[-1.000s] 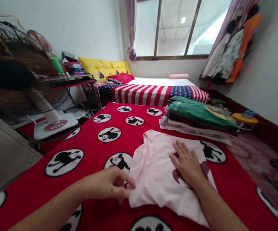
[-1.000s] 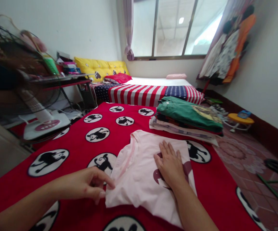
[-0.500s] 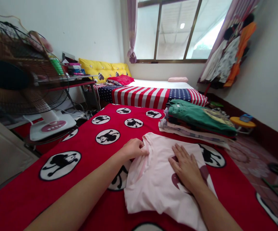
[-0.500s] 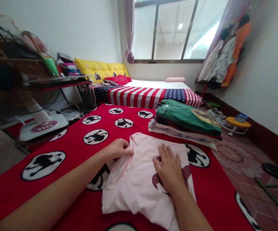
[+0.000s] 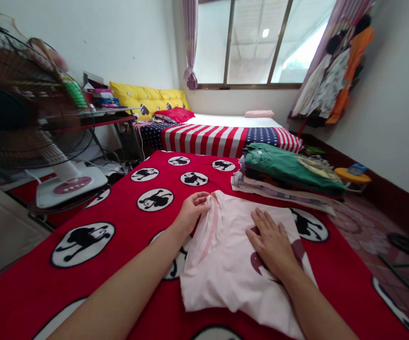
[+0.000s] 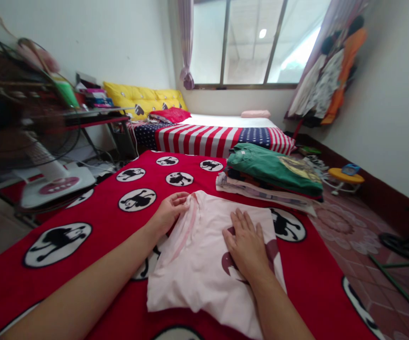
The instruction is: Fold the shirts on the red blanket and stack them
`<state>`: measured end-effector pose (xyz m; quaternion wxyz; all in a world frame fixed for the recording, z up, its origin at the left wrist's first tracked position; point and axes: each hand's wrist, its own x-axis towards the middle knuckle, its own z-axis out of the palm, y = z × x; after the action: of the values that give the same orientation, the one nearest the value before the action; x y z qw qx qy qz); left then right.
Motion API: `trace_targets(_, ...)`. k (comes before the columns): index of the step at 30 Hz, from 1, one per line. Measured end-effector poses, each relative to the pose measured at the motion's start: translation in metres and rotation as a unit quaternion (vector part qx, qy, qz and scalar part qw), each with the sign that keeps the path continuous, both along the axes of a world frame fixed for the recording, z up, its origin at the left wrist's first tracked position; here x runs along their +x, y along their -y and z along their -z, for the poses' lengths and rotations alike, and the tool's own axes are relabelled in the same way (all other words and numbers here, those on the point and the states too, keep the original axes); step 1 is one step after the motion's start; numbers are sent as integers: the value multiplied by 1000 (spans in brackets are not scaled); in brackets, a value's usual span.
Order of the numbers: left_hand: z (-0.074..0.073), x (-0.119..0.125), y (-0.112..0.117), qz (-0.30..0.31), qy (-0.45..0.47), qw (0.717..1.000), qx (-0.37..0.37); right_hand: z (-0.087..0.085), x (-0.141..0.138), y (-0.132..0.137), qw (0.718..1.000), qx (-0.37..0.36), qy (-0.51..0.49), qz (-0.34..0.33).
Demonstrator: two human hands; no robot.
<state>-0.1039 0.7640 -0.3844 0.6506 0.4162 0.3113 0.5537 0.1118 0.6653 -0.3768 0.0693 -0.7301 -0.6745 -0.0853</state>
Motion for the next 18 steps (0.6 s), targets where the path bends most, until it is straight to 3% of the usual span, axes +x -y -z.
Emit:
trace_targets(4,3,-7,-7,-65,-85,994,39,0,0,0,1000,-2,-2,0)
trace_targets(7,-1,-10,-6,-115,-177,974,79,-1,-1,0,1000,0,-4,3)
trace_targets(9,-9,-8,0,-146,-229,951,150,-2,-1,0,1000,0,-7,1)
trace_targets(11,-16,-1,11,-120,-311,901,276,-2,-1,-1,1000,0,-10,-2)
trace_targets(14,-20,13,24,17,-455,784,421,-2,-1,0,1000,-3,-15,-3)
trace_targets(16,-14,18,24,63,-552,718,419,-2,-1,0,1000,-3,-16,-2)
trace_targets(18,-7,17,16,47,-635,683,358,-2,-2,1,1000,0,-16,-1)
